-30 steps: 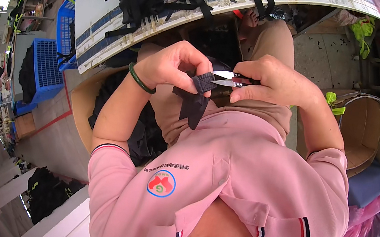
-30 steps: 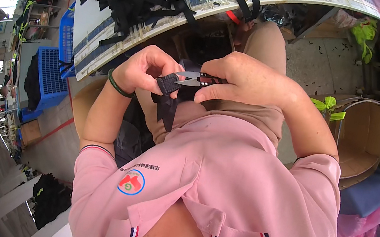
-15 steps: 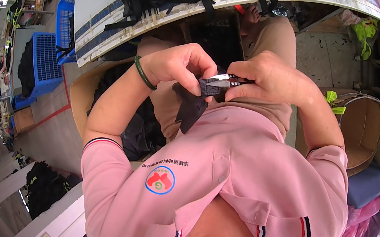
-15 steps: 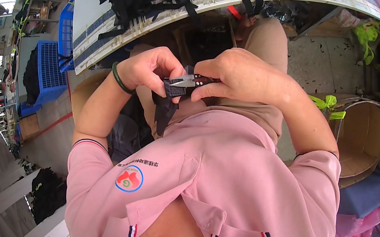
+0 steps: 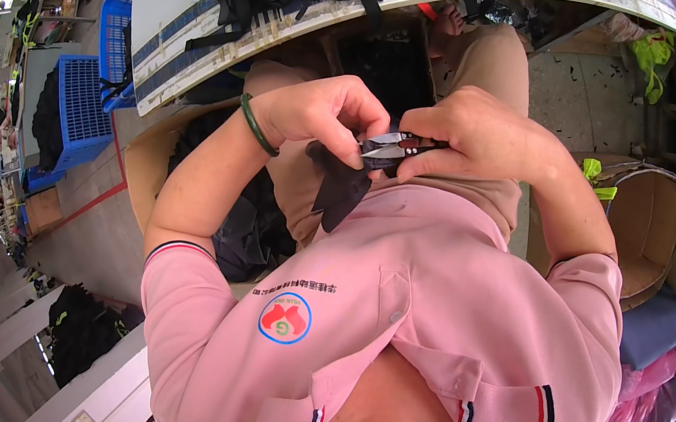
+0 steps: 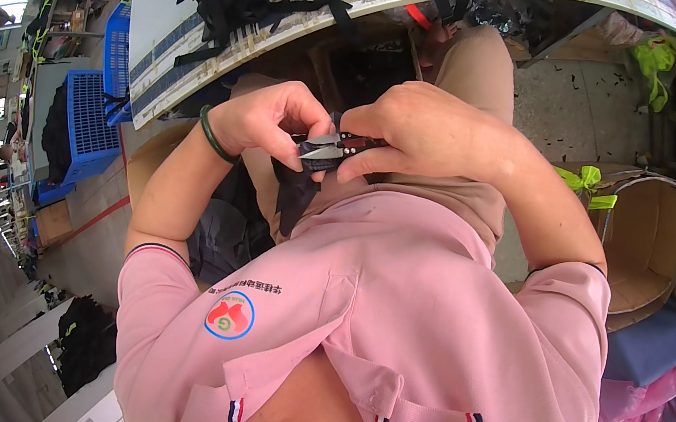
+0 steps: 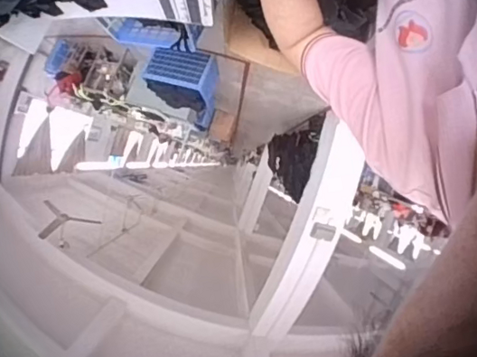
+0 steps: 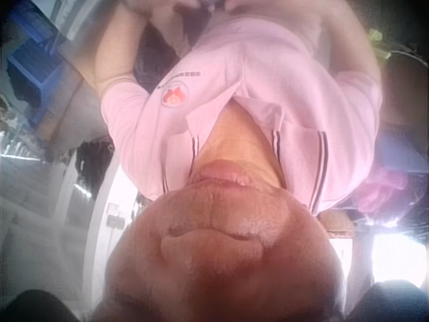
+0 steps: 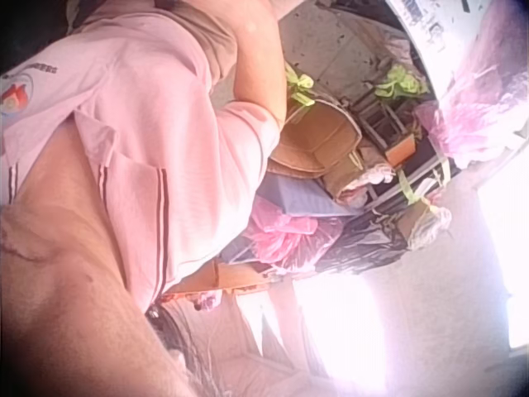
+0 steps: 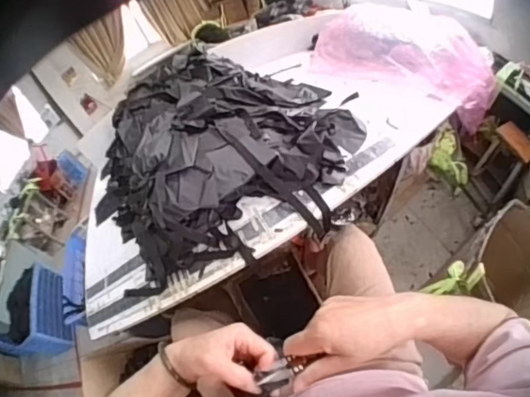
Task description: The person sits on the floor in a workshop and uses scissors to trim the edges of black fabric pieces. They handle the fabric one piece at a time, cutting small sections and placing the finished items into a cardboard box.
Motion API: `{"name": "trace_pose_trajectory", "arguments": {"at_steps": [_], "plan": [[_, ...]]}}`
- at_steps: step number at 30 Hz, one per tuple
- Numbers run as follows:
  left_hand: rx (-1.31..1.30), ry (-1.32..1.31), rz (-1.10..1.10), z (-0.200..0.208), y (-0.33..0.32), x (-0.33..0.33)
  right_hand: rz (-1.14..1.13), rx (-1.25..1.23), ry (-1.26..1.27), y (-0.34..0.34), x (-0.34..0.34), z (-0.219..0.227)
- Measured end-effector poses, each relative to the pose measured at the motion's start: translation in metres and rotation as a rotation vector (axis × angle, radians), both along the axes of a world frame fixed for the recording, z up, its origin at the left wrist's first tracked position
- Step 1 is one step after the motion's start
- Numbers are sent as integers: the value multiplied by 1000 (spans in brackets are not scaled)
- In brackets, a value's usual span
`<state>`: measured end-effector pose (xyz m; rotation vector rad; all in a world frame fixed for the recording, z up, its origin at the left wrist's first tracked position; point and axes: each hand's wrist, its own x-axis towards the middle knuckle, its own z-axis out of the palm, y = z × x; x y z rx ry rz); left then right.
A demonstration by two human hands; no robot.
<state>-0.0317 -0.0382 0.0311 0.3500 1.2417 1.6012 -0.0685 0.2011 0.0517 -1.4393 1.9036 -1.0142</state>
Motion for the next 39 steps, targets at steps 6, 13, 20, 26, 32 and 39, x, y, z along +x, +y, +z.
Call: {"name": "trace_pose_trajectory", "arguments": {"at_steps": [6, 13, 20, 26, 32, 39], "plan": [[-15, 28, 34, 2, 3, 1, -5, 12, -99, 3, -3, -6], [-14, 59, 307, -6, -1, 10, -180, -14, -131, 10, -2, -16], [-43, 275, 811, -11, 15, 21, -510, -133, 208, -2, 21, -19], [-41, 401, 857, -3, 21, 24, -546, -138, 197, -3, 21, -14], [-42, 466, 832, -5, 21, 24, -514, -69, -22, 2, 17, -10], [-20, 408, 875, -4, 21, 24, -516, -66, -15, 3, 15, -9]]}}
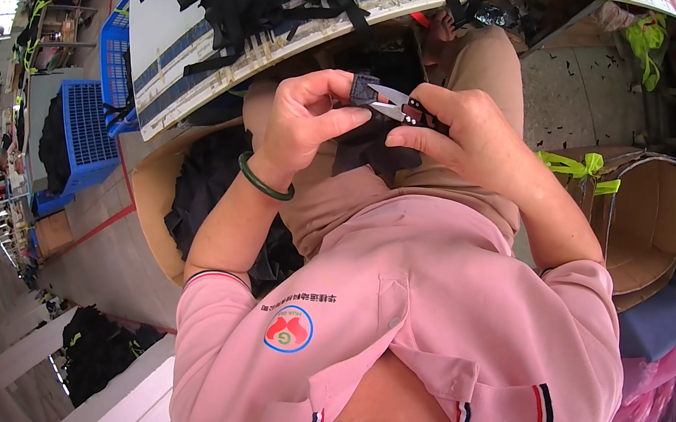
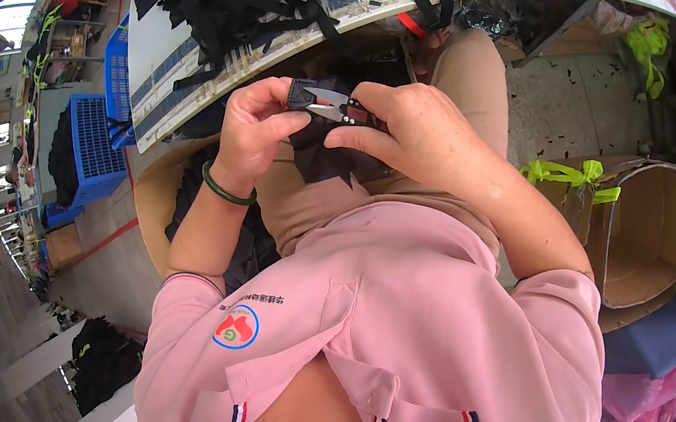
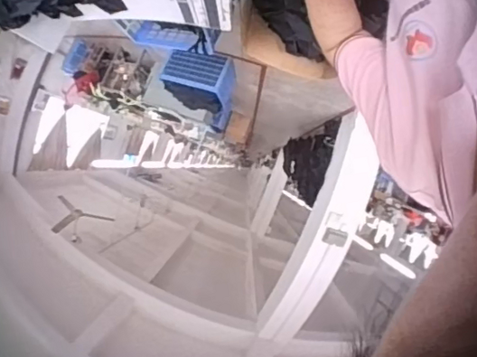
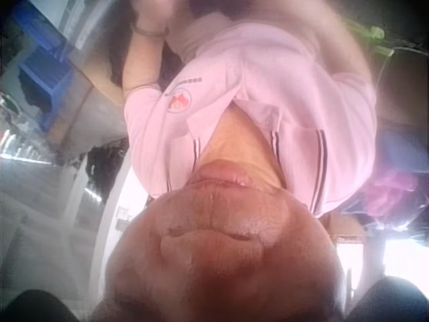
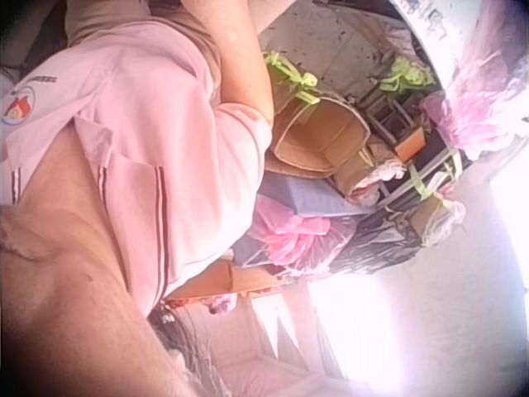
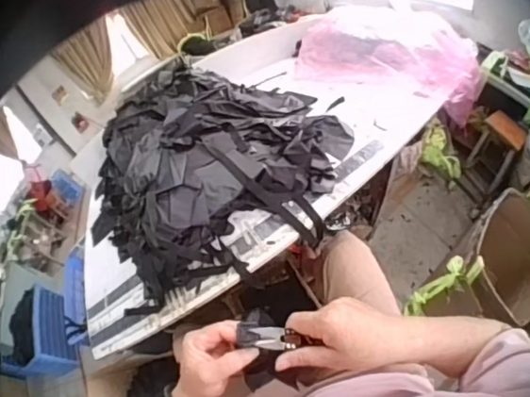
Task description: The person sits on the floor in a workshop and uses scissors to trim the edges of black fabric pieces. They handle the fabric one piece at a time, cutting small sections and placing the finished items into a cardboard box.
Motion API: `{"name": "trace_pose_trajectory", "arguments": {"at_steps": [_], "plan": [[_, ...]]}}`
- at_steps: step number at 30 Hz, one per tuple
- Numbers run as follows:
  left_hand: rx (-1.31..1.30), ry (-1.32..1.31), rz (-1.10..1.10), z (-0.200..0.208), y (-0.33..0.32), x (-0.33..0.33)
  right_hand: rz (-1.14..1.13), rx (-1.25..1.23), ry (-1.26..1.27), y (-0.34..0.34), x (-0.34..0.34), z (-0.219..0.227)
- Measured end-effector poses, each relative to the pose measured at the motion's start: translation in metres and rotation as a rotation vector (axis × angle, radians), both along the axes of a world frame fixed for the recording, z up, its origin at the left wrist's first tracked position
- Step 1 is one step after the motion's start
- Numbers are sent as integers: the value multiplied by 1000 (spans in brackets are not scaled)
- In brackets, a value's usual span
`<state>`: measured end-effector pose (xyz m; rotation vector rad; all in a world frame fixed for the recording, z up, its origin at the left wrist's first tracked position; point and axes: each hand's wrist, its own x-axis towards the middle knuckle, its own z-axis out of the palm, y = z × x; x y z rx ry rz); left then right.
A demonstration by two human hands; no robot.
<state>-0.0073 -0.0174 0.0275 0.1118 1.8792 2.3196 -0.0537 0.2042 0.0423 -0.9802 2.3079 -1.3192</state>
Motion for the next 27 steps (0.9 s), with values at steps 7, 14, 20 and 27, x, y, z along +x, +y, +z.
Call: {"name": "trace_pose_trajectory", "arguments": {"at_steps": [7, 14, 20, 27], "plan": [[55, 17, -13, -3, -3, 1, 18, 27, 54, -1, 0, 3], [-13, 87, -51, -3, -2, -1, 20, 49, 185, -4, -1, 6], [-6, 79, -46, 2, 2, -1, -4, 66, 333, -5, -1, 2], [-96, 57, -18, 6, 4, -1, -22, 101, 319, -2, 1, 2]]}}
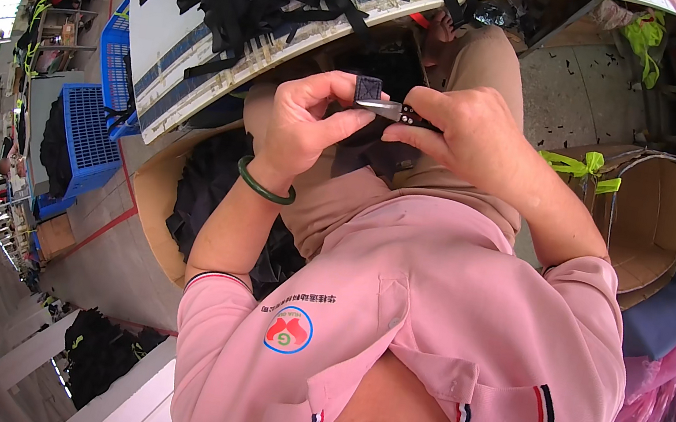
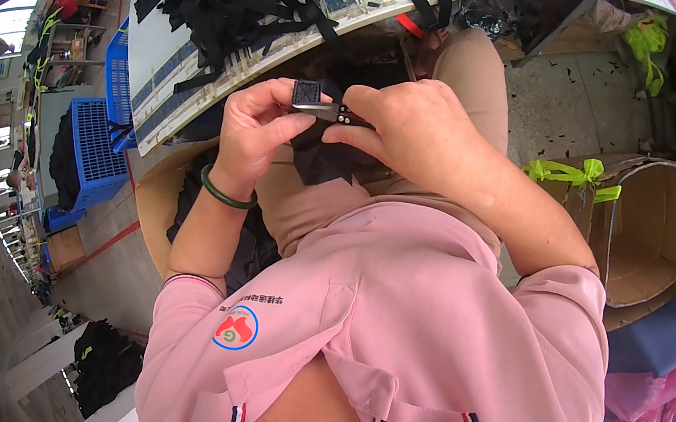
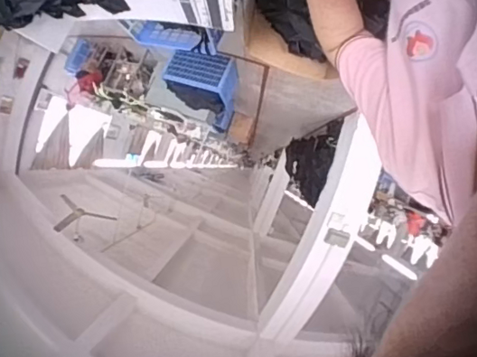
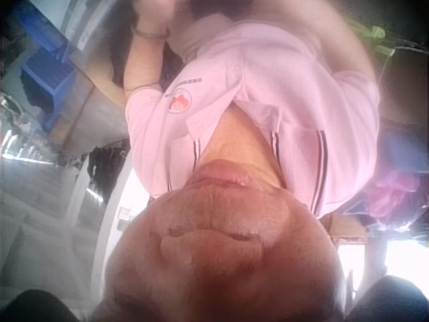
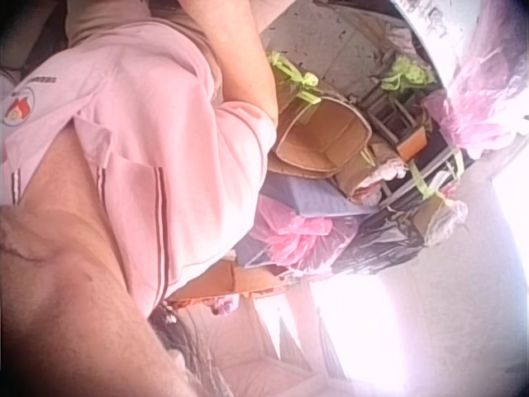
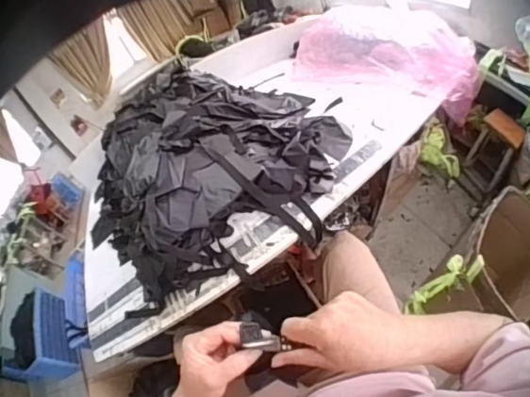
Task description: The person sits on the floor in a workshop and uses scissors to trim the edges of black fabric pieces. They handle the fabric one piece at a time, cutting small sections and placing the finished items into a cardboard box.
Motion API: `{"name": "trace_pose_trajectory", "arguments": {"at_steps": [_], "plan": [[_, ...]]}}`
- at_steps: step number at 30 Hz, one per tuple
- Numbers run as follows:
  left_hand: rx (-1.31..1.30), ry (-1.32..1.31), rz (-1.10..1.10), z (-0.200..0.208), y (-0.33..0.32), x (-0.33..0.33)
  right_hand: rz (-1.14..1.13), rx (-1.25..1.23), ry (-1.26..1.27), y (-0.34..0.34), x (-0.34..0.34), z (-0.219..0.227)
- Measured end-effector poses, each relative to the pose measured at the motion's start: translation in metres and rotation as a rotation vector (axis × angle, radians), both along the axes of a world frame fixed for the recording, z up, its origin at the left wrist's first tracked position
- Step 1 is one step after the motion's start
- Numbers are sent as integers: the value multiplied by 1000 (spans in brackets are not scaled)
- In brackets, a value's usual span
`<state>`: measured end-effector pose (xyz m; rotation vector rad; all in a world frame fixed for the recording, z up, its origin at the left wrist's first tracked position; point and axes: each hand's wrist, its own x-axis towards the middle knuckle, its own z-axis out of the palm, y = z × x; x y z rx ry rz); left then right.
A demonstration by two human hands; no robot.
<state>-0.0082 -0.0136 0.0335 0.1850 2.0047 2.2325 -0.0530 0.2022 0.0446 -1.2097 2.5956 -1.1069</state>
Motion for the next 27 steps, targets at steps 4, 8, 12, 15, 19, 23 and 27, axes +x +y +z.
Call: {"name": "trace_pose_trajectory", "arguments": {"at_steps": [4, 8, 12, 15, 19, 23, 27], "plan": [[-124, -1, 12, 4, -13, 3, -61, -77, -163, 5, -8, 0], [-677, -86, -86, -1, -70, 19, -172, 46, -290, 12, -24, -7], [-1258, -482, -573, -57, -176, 90, -198, 25, -211, 15, -37, -39], [-1368, -971, -1169, -66, -183, 134, -202, 55, -193, 9, -42, -51], [-996, -454, -491, -23, -163, 69, -191, 40, -227, -1, -40, -52], [-984, 189, 281, 6, -141, -53, -148, 18, -274, -12, -31, -43], [-1198, 373, 775, 24, -152, -180, -67, -8, -323, -13, -17, -45]]}}
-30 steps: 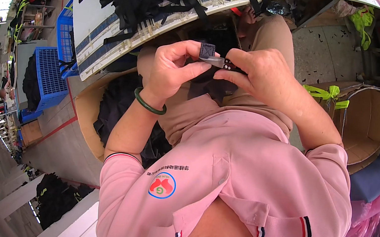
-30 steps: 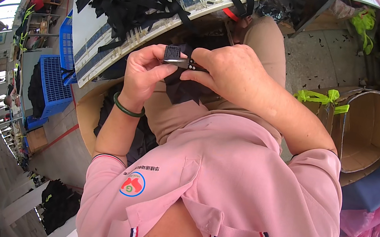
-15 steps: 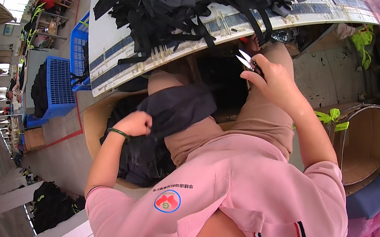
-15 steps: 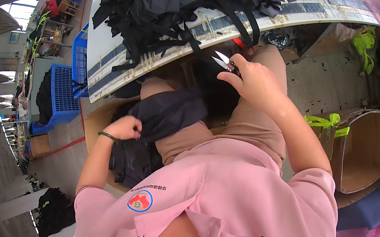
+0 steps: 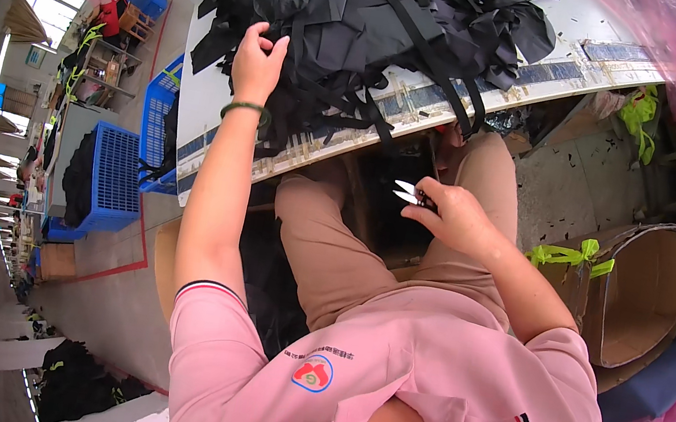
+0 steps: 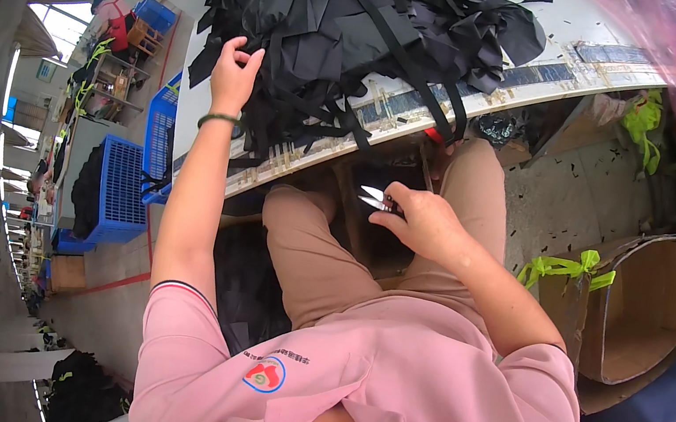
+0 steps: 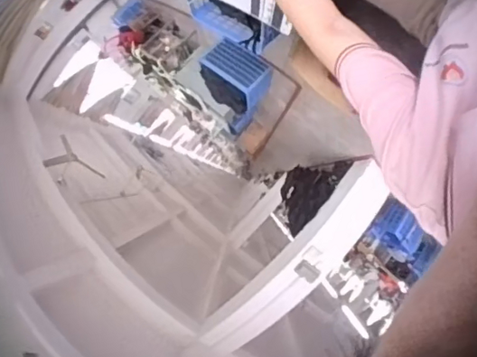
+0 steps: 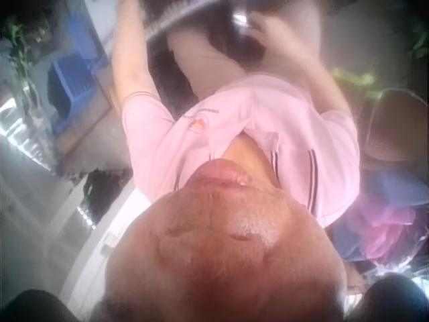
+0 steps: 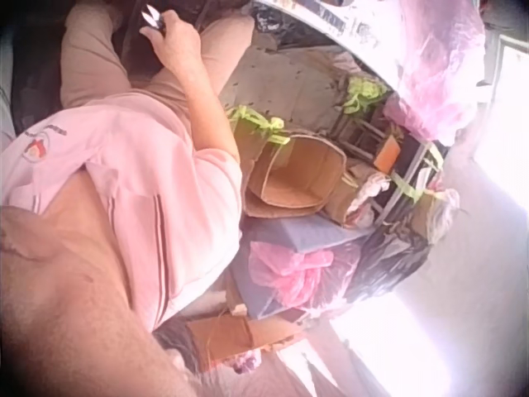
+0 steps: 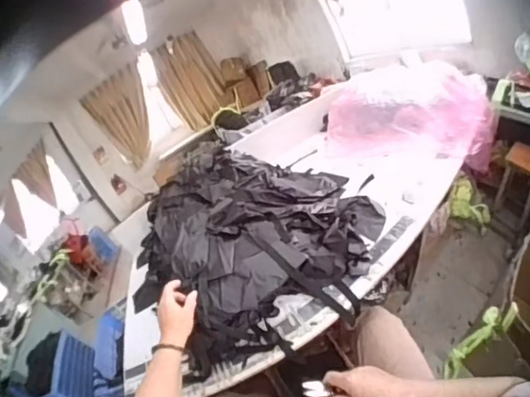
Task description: The person sits on the floor in a workshop and uses scissors to trim the edges of black fabric pieces. They handle the fabric one piece at a time, cutting small sections and placing the finished items into a cardboard box.
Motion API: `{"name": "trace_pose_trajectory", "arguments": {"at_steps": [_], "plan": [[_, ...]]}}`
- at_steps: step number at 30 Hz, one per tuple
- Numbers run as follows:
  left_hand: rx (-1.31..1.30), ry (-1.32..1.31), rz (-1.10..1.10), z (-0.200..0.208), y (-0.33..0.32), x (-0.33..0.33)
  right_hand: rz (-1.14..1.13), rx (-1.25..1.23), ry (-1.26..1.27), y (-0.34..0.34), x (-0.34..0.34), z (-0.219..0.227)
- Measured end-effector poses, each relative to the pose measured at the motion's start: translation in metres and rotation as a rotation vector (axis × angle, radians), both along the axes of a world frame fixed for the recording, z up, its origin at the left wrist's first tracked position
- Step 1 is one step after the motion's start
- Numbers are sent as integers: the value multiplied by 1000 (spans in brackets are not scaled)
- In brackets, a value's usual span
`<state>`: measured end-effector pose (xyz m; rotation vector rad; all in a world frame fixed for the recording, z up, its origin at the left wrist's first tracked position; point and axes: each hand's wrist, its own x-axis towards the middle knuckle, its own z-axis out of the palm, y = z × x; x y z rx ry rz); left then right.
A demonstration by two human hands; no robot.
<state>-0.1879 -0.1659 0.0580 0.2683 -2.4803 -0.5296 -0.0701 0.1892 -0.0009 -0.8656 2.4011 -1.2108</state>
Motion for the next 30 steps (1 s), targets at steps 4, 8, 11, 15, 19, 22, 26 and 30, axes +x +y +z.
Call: {"name": "trace_pose_trajectory", "arguments": {"at_steps": [4, 8, 11, 15, 19, 22, 26, 30], "plan": [[-233, -176, 127, 3, -10, -62, 14, -4, -36, 12, 10, -8], [-115, -51, 49, 5, -2, -64, -41, -12, -92, 26, 8, -18], [10, 68, -152, 10, 27, -25, -89, -44, -121, 26, -3, -20], [162, 76, -394, 8, 93, 52, -214, -423, -361, 16, -33, -27], [40, 46, -554, -17, 132, 125, -275, -615, -620, -9, -73, -11], [98, -21, -621, -38, 160, 161, -264, -552, -753, -31, -103, -21], [184, -92, -720, -72, 179, 191, -368, -525, -691, -56, -107, -36], [760, -360, -639, -82, 165, 205, -255, -673, -699, -45, -74, -34]]}}
